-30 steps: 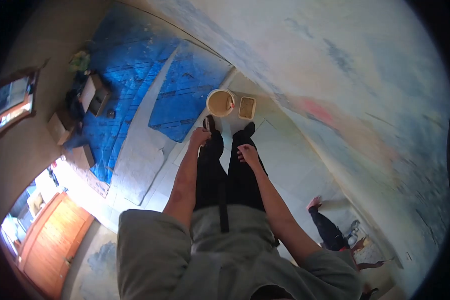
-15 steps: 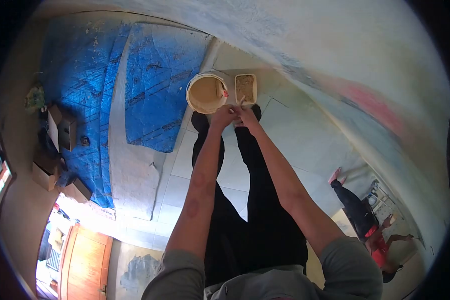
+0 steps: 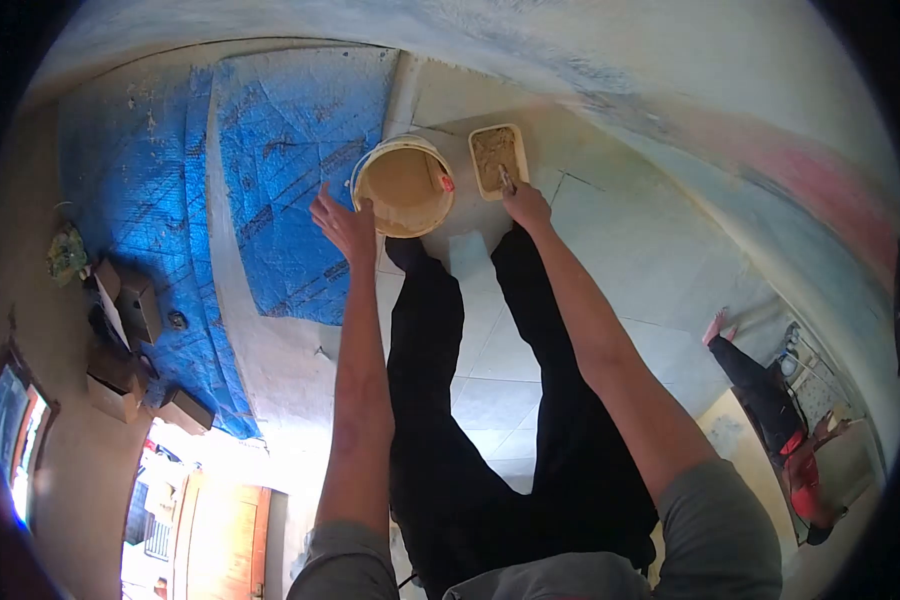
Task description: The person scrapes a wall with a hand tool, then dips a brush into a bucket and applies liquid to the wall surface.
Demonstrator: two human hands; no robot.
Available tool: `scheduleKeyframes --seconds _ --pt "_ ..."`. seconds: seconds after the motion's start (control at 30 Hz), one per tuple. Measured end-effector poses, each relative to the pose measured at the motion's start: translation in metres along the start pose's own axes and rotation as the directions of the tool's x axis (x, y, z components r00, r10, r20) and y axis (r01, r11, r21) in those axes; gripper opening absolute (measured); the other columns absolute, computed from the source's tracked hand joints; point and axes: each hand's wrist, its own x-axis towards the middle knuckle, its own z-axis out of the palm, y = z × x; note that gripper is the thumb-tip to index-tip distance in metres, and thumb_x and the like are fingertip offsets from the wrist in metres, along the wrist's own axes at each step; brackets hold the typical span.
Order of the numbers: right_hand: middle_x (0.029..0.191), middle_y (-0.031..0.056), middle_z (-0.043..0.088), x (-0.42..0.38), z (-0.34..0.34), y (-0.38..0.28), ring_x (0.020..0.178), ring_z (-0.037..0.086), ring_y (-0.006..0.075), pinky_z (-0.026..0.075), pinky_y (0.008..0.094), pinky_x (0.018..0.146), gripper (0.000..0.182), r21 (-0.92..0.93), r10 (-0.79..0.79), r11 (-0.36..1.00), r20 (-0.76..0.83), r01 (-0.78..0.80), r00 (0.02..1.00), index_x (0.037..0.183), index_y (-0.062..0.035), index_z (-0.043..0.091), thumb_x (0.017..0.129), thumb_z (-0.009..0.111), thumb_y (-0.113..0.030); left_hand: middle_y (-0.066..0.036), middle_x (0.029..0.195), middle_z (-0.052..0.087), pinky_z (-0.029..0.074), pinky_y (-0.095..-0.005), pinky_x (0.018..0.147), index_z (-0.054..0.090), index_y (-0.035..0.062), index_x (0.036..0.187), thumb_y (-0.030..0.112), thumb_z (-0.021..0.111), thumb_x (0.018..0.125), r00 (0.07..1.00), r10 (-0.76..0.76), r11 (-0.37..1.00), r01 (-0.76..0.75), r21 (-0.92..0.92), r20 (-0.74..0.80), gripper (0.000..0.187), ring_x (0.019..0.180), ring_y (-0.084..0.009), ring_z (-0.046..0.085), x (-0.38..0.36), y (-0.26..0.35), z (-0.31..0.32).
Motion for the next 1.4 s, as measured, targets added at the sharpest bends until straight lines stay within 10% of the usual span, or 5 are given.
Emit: scheduleKeyframes --seconds 0.13,0.2,0.57,1.0,1.4 --pt "0.099 0.0190 0.061 0.008 0.007 0.000 0.096 0.057 0.0361 0.044 0.0452 0.082 0.044 0.021 0.023 1.000 0.001 -0.023 1.000 0.104 -0.0048 0.057 0.086 0.041 -0.041 -0.018 0.100 0.057 0.044 -0.0454 0.082 0.049 0.0024 0.114 0.021 0.070 0.066 0.920 -0.081 0.963 0.172 -0.209 0.384 0.056 0.094 -0.0351 0.055 0.014 -0.070 0.050" --pt "0.100 0.0193 0.060 0.009 0.006 -0.004 0.097 0.056 0.0364 0.044 0.0453 0.082 0.045 0.013 0.033 0.999 0.021 -0.033 0.999 0.104 -0.0048 0.057 0.086 0.041 -0.042 -0.019 0.100 0.059 0.045 -0.0428 0.084 0.047 0.0027 0.119 0.023 0.069 0.066 0.478 -0.303 0.694 0.704 -0.153 0.824 0.061 0.097 -0.0349 0.057 0.024 -0.065 0.048" --pt "0.097 0.0182 0.060 -0.017 0.004 -0.069 0.090 0.059 0.0348 0.048 0.0440 0.075 0.051 0.716 -0.071 0.697 0.127 -0.042 0.989 0.109 -0.0013 0.050 0.085 0.043 -0.045 -0.022 0.104 0.060 0.044 -0.0413 0.087 0.048 0.0089 0.121 0.010 0.048 0.065 0.609 -0.130 0.866 0.454 -0.210 0.782 0.057 0.103 -0.0360 0.055 0.008 -0.075 0.072" --pt "0.071 0.0113 0.053 -0.219 -0.095 -0.097 0.068 0.059 0.0294 0.047 0.0430 0.055 0.017 -0.234 -0.664 0.721 -0.500 0.652 0.556 0.089 -0.0063 0.049 0.076 0.056 -0.016 -0.020 0.089 0.062 0.049 -0.0411 0.071 0.051 -0.0008 0.111 0.010 0.056 0.065 0.777 -0.166 0.893 0.380 -0.242 0.608 0.048 0.084 -0.0308 0.062 -0.074 -0.023 -0.110" --pt "0.070 0.0082 0.064 -0.425 -0.187 -0.079 0.065 0.064 0.0231 0.049 0.0380 0.052 0.011 -0.412 -0.587 0.789 -0.290 0.455 0.756 0.069 -0.0102 0.065 0.070 0.059 -0.019 -0.017 0.109 0.057 0.047 -0.0395 0.081 0.046 0.0079 0.121 0.012 0.048 0.075 0.812 0.014 0.767 0.366 -0.527 0.584 0.047 0.102 -0.0323 0.056 -0.107 0.107 -0.355"
